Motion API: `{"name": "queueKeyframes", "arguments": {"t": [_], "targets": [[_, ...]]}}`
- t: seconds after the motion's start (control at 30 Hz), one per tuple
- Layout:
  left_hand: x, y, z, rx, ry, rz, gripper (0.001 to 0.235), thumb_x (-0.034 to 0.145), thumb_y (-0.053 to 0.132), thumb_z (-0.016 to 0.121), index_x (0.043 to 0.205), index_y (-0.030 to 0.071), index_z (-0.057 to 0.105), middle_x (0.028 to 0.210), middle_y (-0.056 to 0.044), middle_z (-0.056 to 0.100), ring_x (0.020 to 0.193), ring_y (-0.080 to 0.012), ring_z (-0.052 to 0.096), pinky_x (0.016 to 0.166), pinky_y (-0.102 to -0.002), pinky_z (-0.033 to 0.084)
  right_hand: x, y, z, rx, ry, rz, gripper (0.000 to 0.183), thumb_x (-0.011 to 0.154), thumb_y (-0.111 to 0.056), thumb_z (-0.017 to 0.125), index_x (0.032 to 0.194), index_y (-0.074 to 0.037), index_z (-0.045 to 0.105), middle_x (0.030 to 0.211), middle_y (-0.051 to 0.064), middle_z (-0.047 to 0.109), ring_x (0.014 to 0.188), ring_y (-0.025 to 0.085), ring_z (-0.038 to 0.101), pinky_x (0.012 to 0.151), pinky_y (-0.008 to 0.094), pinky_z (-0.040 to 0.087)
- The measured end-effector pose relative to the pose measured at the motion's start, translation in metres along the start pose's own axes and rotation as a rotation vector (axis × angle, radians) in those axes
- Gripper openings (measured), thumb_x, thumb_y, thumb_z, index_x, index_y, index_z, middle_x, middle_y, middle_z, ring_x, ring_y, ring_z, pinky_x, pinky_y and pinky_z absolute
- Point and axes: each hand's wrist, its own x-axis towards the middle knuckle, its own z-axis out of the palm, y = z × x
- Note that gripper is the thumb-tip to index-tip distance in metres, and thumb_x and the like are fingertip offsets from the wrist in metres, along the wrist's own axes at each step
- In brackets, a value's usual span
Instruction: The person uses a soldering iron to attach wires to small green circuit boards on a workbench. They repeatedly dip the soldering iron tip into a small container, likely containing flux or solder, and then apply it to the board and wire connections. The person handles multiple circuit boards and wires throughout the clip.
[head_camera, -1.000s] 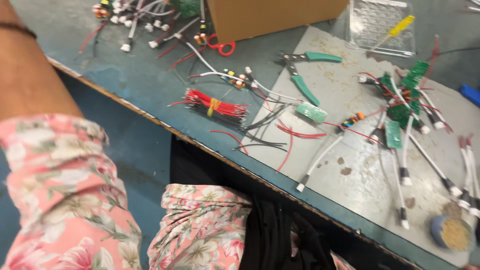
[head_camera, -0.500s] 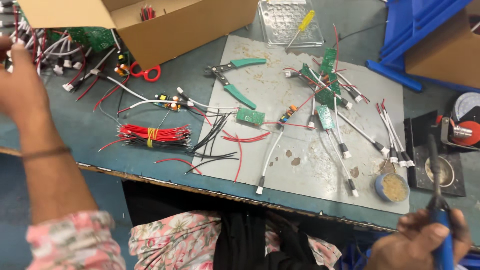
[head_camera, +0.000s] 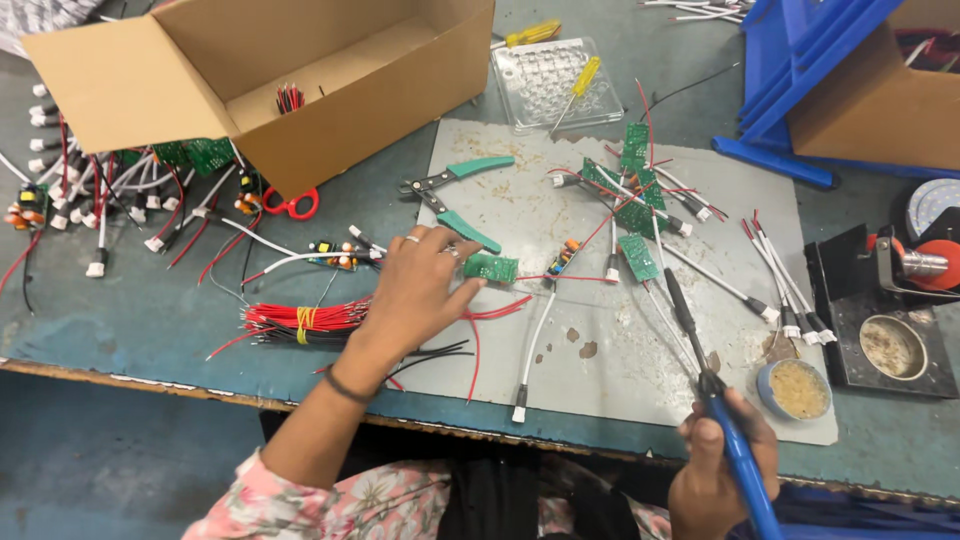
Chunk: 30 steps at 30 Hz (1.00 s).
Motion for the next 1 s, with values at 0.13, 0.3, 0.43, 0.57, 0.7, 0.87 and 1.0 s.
{"name": "queueKeyframes", "arguments": {"t": [0.13,0.3,0.43,0.57,0.7,0.87,1.0], "targets": [[0.006,-0.006,0.012,0.035,-0.065,-0.097,0.047,0.074,0.035,0.082,0.111,0.008,0.076,0.107,-0.012,0.064,0.109,-0.0310,0.056,0.088,-0.048,0.039,0.000,0.004,-0.006,-0.054,0.042,0.087,0.042,0.108,-0.022,0.070,0.132,0.010,0.057,0.093,0.015,0.068,0.074,0.014,0.064,0.067,0.019,0.047],[0.004,-0.012,0.023,-0.002,-0.096,-0.166,0.043,0.073,0.036,0.083,0.107,0.010,0.077,0.106,-0.010,0.064,0.111,-0.0295,0.055,0.090,-0.048,0.035,0.002,0.016,-0.006,-0.001,0.033,0.068,0.042,0.109,-0.023,0.072,0.132,0.009,0.058,0.094,0.016,0.068,0.074,0.013,0.063,0.066,0.019,0.047],[0.005,-0.014,0.026,0.008,-0.088,-0.147,0.040,0.073,0.037,0.084,0.101,0.010,0.077,0.105,-0.008,0.065,0.111,-0.0285,0.056,0.091,-0.047,0.035,0.003,0.022,0.000,0.017,0.026,0.056,0.042,0.108,-0.023,0.072,0.132,0.009,0.058,0.095,0.017,0.068,0.074,0.014,0.063,0.066,0.019,0.047],[0.006,-0.012,0.030,0.005,-0.074,-0.129,0.039,0.073,0.036,0.085,0.101,0.011,0.076,0.104,-0.007,0.066,0.109,-0.0276,0.057,0.090,-0.046,0.035,0.002,0.025,0.002,-0.013,0.016,0.042,0.042,0.108,-0.023,0.072,0.132,0.009,0.058,0.095,0.017,0.068,0.073,0.014,0.063,0.065,0.019,0.048],[0.006,-0.011,0.032,-0.009,-0.054,-0.120,0.038,0.074,0.035,0.085,0.102,0.011,0.075,0.103,-0.007,0.065,0.108,-0.0266,0.056,0.091,-0.046,0.035,0.002,0.029,0.000,-0.012,0.014,0.028,0.041,0.108,-0.023,0.071,0.131,0.008,0.058,0.094,0.017,0.068,0.073,0.014,0.064,0.063,0.019,0.048],[0.003,-0.009,0.031,-0.008,-0.009,-0.081,0.037,0.075,0.034,0.084,0.101,0.010,0.074,0.094,-0.005,0.068,0.102,-0.0256,0.060,0.095,-0.047,0.035,0.001,0.032,0.001,-0.032,0.024,0.003,0.041,0.108,-0.023,0.072,0.130,0.009,0.058,0.093,0.018,0.067,0.070,0.015,0.062,0.063,0.021,0.047],[0.005,-0.005,0.023,-0.011,0.110,-0.007,0.033,0.078,0.031,0.084,0.102,0.010,0.073,0.092,-0.004,0.071,0.093,-0.0249,0.065,0.096,-0.045,0.039,0.000,0.034,0.000,-0.011,0.039,-0.026,0.043,0.110,-0.027,0.071,0.131,0.008,0.056,0.089,0.017,0.065,0.070,0.016,0.061,0.063,0.022,0.046]]}}
